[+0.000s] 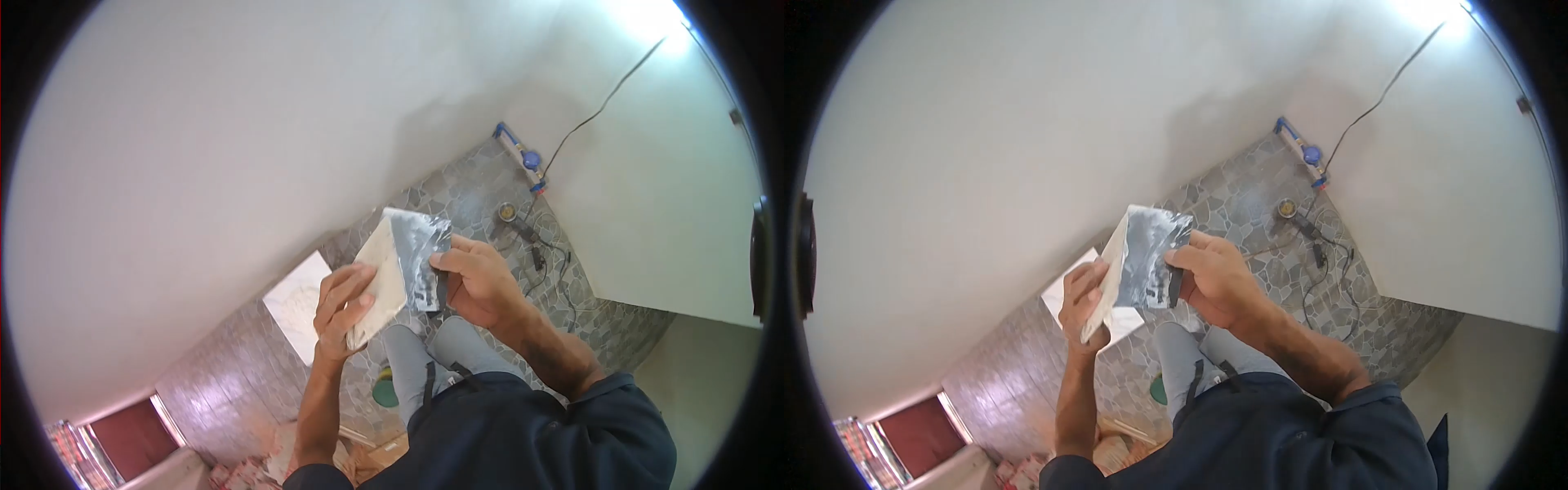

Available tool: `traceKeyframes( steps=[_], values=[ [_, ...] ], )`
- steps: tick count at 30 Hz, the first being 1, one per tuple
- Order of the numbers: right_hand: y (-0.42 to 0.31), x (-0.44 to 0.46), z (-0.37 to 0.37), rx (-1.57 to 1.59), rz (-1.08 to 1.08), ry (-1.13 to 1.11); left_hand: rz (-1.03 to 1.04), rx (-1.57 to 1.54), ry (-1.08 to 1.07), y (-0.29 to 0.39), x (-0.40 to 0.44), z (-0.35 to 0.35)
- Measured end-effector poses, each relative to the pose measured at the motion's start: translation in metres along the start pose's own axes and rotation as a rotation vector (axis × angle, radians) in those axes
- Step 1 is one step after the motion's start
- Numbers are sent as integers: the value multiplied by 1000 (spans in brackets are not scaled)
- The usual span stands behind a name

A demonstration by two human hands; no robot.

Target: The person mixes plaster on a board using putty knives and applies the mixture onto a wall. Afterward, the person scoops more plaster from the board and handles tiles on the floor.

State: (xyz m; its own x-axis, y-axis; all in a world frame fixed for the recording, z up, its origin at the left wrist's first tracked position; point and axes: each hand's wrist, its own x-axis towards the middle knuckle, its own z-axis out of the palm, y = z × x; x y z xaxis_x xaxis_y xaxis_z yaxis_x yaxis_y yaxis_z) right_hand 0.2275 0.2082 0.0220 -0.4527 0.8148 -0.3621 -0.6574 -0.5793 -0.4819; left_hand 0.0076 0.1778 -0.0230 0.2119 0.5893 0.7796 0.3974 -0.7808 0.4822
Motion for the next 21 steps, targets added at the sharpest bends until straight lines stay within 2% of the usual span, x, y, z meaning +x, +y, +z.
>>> traceKeyframes(
  steps=[4,8,15,21],
  values=[
    [-23,-32,4,-36,-14,-20,148,25,-182,18,31,-12],
    [-18,-25,28,-26,-40,15,172,7,-211,-11,39,-37],
    [22,-33,21,-15,-142,42,310,-26,-271,-27,24,-53],
    [73,5,28,13,-235,120,363,-96,-349,-104,4,-81]
  ],
)
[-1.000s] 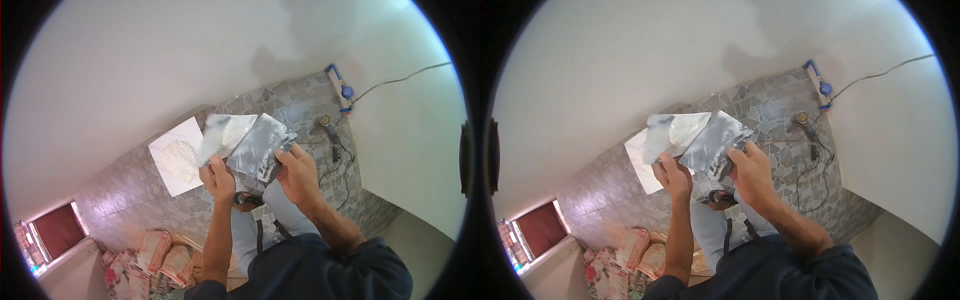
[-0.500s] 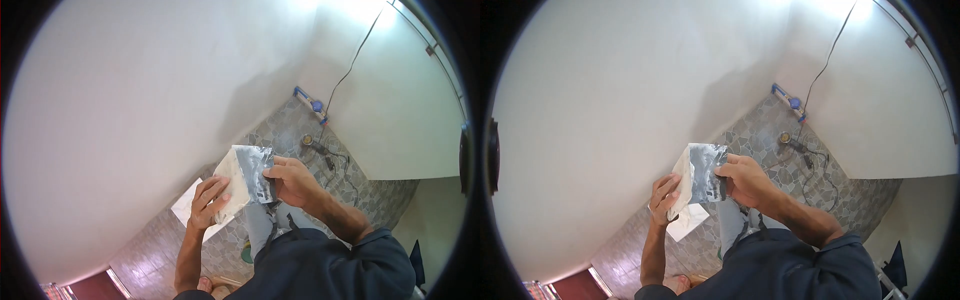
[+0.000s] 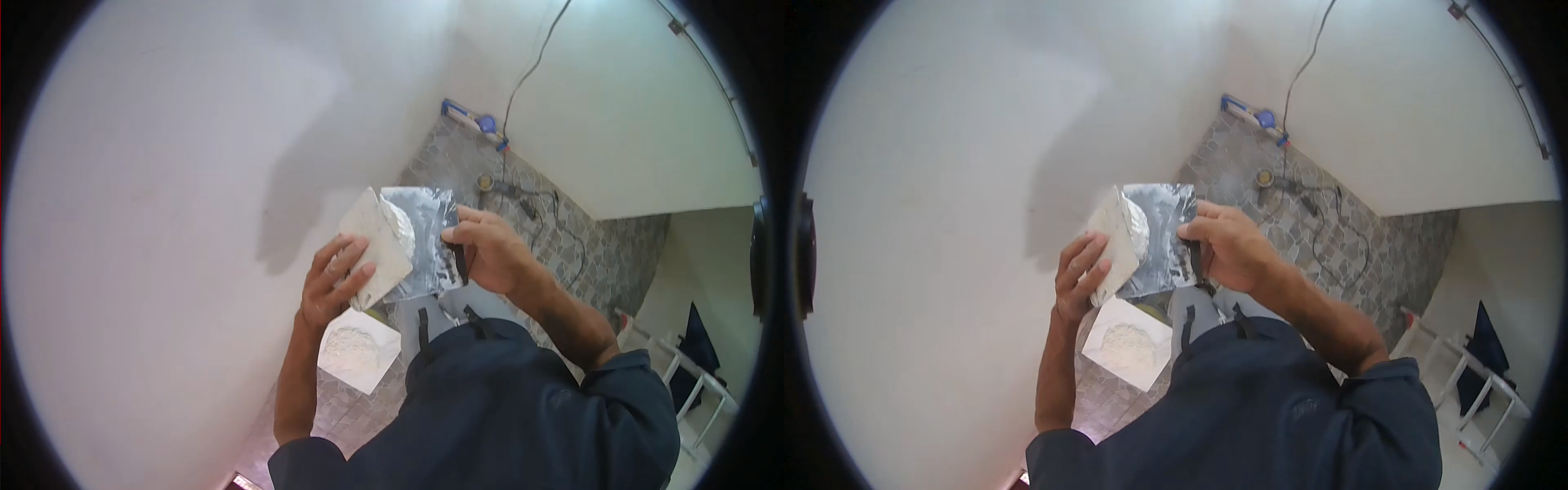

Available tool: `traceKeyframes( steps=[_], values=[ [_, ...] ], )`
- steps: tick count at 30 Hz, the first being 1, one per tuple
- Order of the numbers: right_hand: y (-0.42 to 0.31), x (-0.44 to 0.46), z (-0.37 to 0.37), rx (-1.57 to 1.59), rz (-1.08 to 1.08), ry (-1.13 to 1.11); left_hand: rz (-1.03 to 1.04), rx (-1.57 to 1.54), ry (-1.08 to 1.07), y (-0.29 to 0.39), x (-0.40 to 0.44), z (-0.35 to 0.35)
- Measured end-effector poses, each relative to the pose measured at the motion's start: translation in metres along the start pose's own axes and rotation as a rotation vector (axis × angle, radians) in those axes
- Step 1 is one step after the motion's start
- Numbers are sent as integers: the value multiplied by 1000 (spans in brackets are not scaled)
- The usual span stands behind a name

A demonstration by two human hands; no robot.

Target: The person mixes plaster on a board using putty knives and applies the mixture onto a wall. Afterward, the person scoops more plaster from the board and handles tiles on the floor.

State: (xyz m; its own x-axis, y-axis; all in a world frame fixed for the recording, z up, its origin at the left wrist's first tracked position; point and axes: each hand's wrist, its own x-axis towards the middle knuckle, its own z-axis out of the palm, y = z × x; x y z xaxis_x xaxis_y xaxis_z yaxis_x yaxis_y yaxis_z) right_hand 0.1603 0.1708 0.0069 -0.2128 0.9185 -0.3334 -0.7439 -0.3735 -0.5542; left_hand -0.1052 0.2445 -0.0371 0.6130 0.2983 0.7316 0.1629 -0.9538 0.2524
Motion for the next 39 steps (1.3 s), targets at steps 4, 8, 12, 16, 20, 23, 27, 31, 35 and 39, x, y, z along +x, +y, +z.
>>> traceKeyframes(
  steps=[4,8,12,16,20,23,27,31,35,39],
  values=[
    [27,11,-3,22,-61,90,75,-39,-17,-36,-18,6],
    [36,27,-23,17,-106,134,84,-93,-80,-72,-17,13],
    [67,49,-39,99,-185,152,49,-52,-108,-113,-53,28],
    [108,74,-74,94,-261,149,-202,-157,22,-152,-131,66],
    [142,98,-99,36,-329,203,-936,-271,7,-147,-214,56],
    [170,115,-146,-18,-288,262,-1172,-391,84,-130,-237,48],
    [213,151,-209,123,-205,212,-1315,-735,413,-70,-236,40],
    [257,219,-278,215,-194,112,-1433,-688,442,-18,-248,45],
    [315,300,-316,246,-192,87,-1550,-510,299,16,-294,29],
    [381,403,-352,240,-222,138,-1582,-603,392,16,-341,33]
  ],
)
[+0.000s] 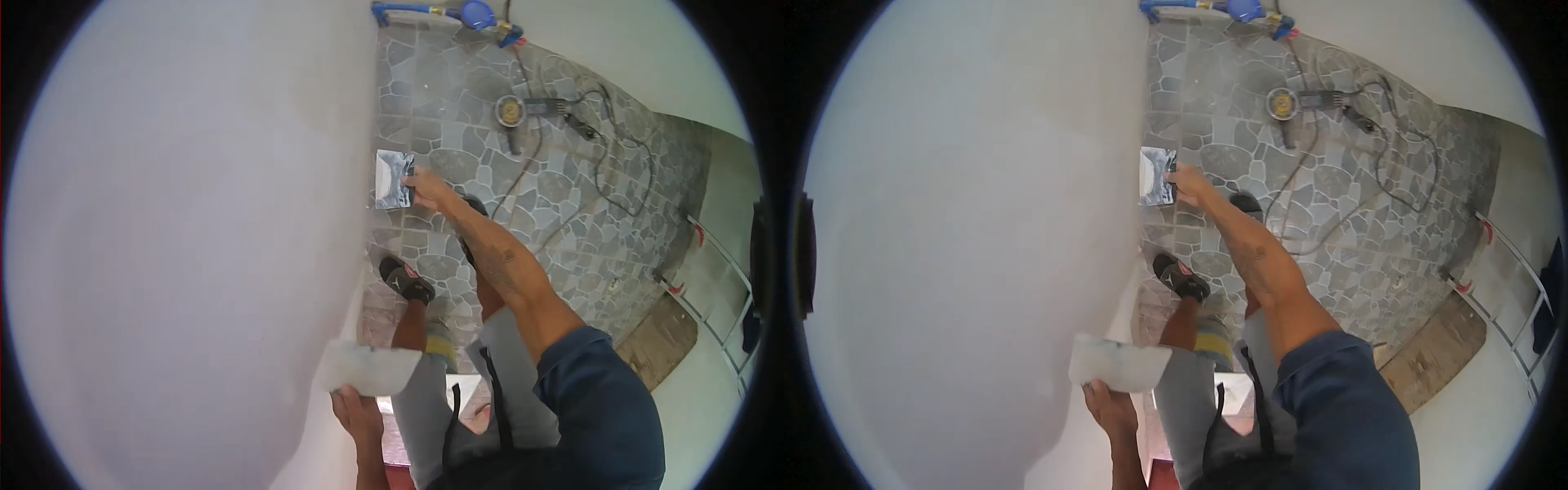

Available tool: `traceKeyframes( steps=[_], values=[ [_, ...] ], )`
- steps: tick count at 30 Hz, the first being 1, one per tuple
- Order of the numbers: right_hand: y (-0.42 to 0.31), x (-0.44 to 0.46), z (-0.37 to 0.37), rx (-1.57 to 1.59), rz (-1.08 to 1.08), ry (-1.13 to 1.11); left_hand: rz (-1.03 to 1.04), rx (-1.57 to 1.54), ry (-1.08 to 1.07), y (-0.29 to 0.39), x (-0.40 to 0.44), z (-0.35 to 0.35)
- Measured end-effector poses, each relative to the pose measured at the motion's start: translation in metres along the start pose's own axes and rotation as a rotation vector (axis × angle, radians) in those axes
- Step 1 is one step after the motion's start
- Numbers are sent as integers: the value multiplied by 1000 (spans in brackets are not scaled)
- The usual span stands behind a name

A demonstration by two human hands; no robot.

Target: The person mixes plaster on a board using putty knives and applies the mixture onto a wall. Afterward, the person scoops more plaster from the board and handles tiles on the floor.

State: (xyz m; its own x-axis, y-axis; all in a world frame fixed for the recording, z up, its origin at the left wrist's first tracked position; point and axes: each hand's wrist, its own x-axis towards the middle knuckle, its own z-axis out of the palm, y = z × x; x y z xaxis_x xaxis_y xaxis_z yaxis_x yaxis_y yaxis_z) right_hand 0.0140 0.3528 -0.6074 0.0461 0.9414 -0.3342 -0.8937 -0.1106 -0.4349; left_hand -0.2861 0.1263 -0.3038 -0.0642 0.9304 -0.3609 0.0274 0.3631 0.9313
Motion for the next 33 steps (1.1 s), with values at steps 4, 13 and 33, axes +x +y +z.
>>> traceKeyframes(
  steps=[4,13,33],
  values=[
    [29,39,0,-61,-9,44,0,103,14,-9,-16,1],
    [71,84,-26,51,-75,139,-119,9,56,-48,-1,-13],
    [63,63,20,-315,80,270,-255,146,-45,-8,-1,-37]
  ],
)
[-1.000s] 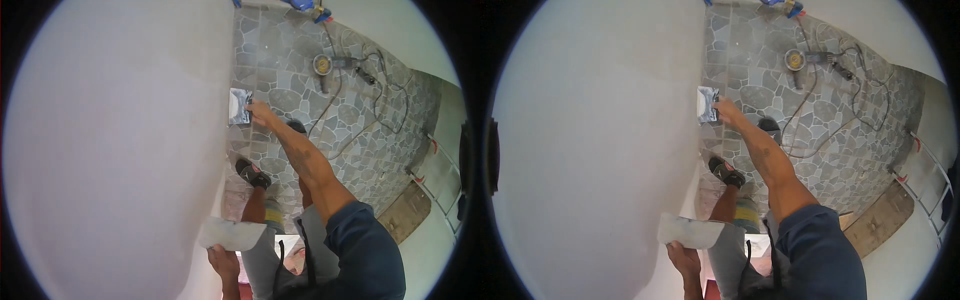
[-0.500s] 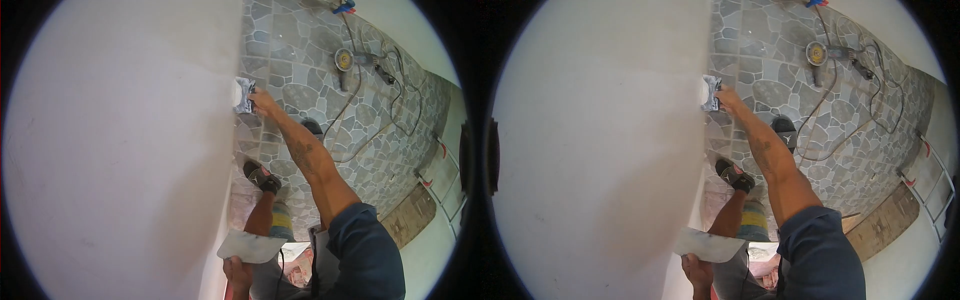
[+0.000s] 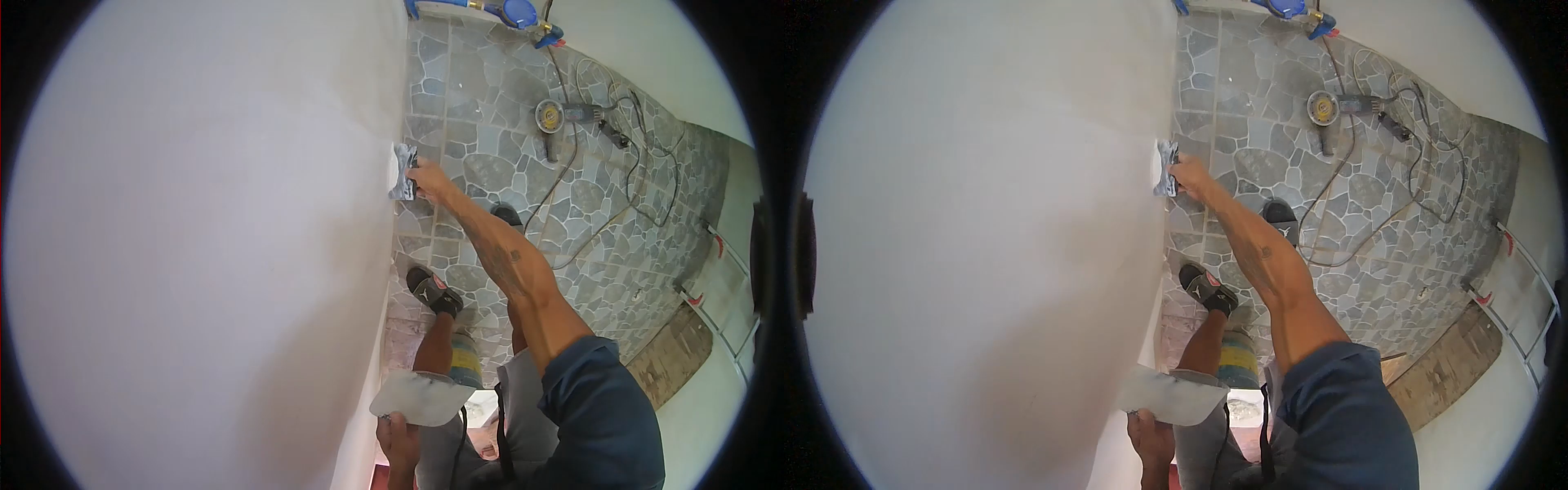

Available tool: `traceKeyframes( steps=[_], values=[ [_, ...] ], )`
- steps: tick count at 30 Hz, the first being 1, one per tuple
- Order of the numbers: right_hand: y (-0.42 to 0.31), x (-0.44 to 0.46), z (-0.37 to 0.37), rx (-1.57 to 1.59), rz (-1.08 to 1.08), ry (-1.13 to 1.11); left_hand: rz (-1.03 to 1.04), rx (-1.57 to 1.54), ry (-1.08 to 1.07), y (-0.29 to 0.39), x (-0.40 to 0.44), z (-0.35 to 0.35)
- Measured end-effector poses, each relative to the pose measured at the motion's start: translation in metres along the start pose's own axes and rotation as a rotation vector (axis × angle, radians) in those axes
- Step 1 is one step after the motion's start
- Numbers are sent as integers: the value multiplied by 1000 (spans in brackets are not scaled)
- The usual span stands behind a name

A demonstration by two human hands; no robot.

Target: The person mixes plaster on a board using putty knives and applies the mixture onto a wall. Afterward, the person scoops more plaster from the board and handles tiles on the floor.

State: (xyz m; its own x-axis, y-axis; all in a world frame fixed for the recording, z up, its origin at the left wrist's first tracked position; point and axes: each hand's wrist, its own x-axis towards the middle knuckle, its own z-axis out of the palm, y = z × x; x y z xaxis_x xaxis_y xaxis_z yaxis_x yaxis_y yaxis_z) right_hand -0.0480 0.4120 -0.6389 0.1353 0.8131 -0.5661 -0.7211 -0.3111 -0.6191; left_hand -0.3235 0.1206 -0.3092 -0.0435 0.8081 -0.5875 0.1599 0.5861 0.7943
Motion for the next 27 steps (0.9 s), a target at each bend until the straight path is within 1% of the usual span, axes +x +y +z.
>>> traceKeyframes(
  steps=[1,4,7,9,11,13,15,17,19,22,25,27],
  values=[
    [-3,-4,2,-11,5,-13,-5,83,7,3,-4,-2],
    [-18,-25,12,-2,-33,-57,24,204,-48,24,-11,0],
    [-45,-61,29,48,-35,-90,0,192,-38,47,-28,8],
    [-69,-81,42,39,-27,-75,203,624,-112,54,-28,-2],
    [-91,-103,56,33,-29,-68,215,642,-127,59,-36,-8],
    [-110,-124,70,33,-36,-70,31,250,-84,83,-46,6],
    [-132,-140,85,53,-72,-80,239,613,-140,94,-45,2],
    [-153,-162,101,68,-99,-71,216,497,-143,99,-49,-2],
    [-182,-185,117,80,-124,-43,-40,-94,-91,112,-49,11],
    [-218,-222,138,2,-131,-45,-74,-44,-138,130,-56,8],
    [-257,-260,160,-17,-139,-17,-10,-106,-187,137,-53,10],
    [-268,-275,170,-15,-145,-31,6,-79,-202,145,-58,7]
  ],
)
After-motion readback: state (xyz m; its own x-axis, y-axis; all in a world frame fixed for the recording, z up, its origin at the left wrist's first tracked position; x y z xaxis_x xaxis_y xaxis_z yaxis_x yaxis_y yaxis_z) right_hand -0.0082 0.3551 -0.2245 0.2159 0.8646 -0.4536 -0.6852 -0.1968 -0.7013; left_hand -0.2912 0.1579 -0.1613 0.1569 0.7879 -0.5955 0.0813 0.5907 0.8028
